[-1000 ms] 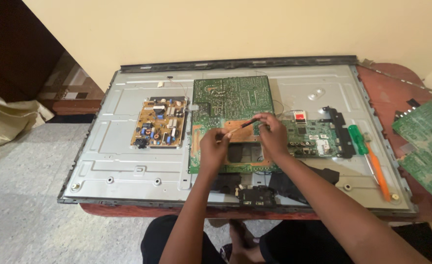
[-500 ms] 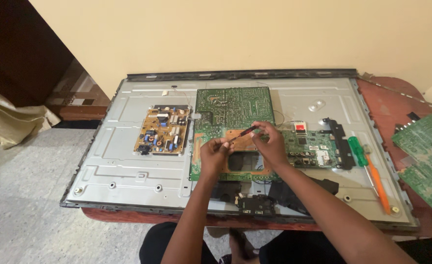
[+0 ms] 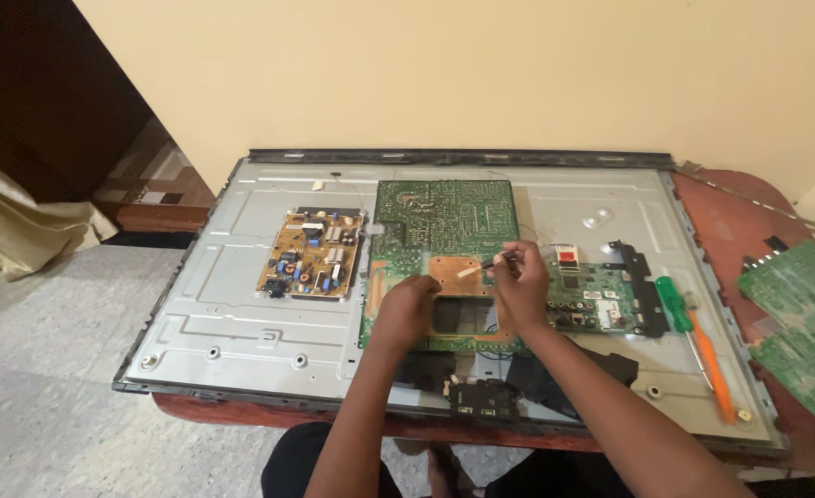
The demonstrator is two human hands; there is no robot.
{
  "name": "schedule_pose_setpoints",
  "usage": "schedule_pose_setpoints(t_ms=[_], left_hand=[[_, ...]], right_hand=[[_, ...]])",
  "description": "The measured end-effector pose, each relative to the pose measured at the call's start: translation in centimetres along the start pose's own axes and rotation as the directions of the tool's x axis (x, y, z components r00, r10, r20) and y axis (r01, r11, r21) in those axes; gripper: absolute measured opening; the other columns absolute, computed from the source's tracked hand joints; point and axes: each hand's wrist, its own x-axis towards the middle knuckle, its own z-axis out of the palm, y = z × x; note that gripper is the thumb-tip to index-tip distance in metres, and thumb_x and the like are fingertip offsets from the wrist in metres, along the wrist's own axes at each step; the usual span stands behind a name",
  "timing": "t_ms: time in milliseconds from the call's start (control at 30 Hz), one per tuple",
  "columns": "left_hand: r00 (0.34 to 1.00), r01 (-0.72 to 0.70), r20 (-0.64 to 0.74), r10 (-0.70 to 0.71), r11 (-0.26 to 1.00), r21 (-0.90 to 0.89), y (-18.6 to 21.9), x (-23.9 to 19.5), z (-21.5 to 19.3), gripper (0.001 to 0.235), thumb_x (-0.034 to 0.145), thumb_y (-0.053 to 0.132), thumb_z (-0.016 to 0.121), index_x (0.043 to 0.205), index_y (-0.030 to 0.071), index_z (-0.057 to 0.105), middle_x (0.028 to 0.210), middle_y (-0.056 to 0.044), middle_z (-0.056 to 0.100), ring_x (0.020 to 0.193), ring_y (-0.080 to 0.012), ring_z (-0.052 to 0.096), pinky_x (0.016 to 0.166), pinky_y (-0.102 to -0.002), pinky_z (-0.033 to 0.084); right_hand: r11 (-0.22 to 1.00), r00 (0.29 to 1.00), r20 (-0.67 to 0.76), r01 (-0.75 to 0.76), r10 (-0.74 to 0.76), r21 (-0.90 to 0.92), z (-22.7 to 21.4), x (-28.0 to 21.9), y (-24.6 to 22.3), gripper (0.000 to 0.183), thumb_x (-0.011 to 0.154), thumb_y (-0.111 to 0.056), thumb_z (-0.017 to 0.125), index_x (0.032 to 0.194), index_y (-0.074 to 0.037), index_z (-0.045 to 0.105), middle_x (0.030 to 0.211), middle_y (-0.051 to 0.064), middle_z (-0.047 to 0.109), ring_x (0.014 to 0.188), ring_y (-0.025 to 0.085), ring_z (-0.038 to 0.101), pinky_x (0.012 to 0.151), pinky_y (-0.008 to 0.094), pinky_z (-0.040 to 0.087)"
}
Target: The person uses a screwdriver to repeatedly scrape and clean a copper-colored area on a large green circuit board. They also briefly touch a smaller circuit board and a black plastic component on the work surface.
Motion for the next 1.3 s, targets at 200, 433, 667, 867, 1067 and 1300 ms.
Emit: schedule_pose_setpoints(t_ms=[200,433,667,867,1067,1300], left_hand=[[0.985,0.121,-0.135,-0.104,0.984,0.130,0.8,0.5,-1.9,0.003,0.088,0.006,0.066,0.088,0.006,0.069,0.086,-0.021,0.071,0.082,-0.0422,0.069,0.072,-0.051,0.054],[0.939,0.256,-0.289,-0.185,0.938,0.232,1.9,1.1,-4.2,0.036,0.086,0.034,0.076,0.074,0.004,0.060,0.062,-0.019,0.065,0.061,-0.0407,0.066,0.056,-0.050,0.050],[0.914,0.183,-0.403,-0.055,0.941,0.286,3.1,1.1,-4.8,0.039,0.103,0.030,0.059,0.071,0.009,0.057,0.055,-0.008,0.061,0.048,-0.0289,0.059,0.048,-0.043,0.044],[0.822,0.271,-0.566,-0.062,0.917,0.293,1.7,1.3,-7.4,0.038,0.105,0.028,0.051,0.072,0.010,0.057,0.055,-0.003,0.058,0.041,-0.0200,0.052,0.042,-0.037,0.041],[0.660,0.321,-0.717,-0.225,0.947,-0.002,0.4,0.1,-10.6,0.036,0.103,0.025,0.042,0.079,0.003,0.055,0.060,-0.011,0.053,0.054,-0.0270,0.053,0.056,-0.045,0.041],[0.734,0.677,-0.295,-0.612,0.693,0.248,-2.1,-0.1,-11.2,0.037,0.097,0.032,0.050,0.096,0.004,0.073,0.097,-0.025,0.072,0.092,-0.0462,0.068,0.083,-0.056,0.052]], right_hand=[[0.995,0.996,-0.059,-0.073,0.068,-0.075,-0.2,-0.2,-0.5,0.017,0.106,-0.012,0.059,0.118,0.000,0.057,0.094,0.008,0.068,0.081,0.015,0.074,0.074,0.029,0.062],[0.921,0.989,-0.071,0.094,-0.130,-0.379,0.2,-0.2,-3.3,0.033,0.095,-0.010,0.069,0.122,0.003,0.055,0.097,0.016,0.062,0.083,0.022,0.071,0.073,0.034,0.058],[0.855,0.976,0.082,0.218,-0.204,-0.471,0.1,-0.4,-4.4,0.022,0.098,0.004,0.057,0.111,-0.006,0.072,0.095,0.015,0.067,0.081,0.031,0.063,0.077,0.044,0.048],[0.824,0.963,0.069,0.260,-0.262,-0.503,0.1,-0.3,-3.6,0.032,0.087,0.012,0.054,0.104,-0.008,0.074,0.094,0.016,0.068,0.088,0.034,0.063,0.078,0.045,0.048],[0.838,0.966,0.073,0.251,-0.248,-0.485,-0.2,-0.3,-2.9,0.030,0.084,0.014,0.052,0.095,-0.008,0.071,0.093,0.014,0.069,0.088,0.033,0.066,0.077,0.043,0.050],[0.809,0.961,0.126,0.276,-0.247,-0.519,0.2,-0.4,-3.2,0.027,0.084,0.012,0.058,0.092,-0.006,0.077,0.086,0.015,0.066,0.081,0.032,0.065,0.070,0.043,0.049]])
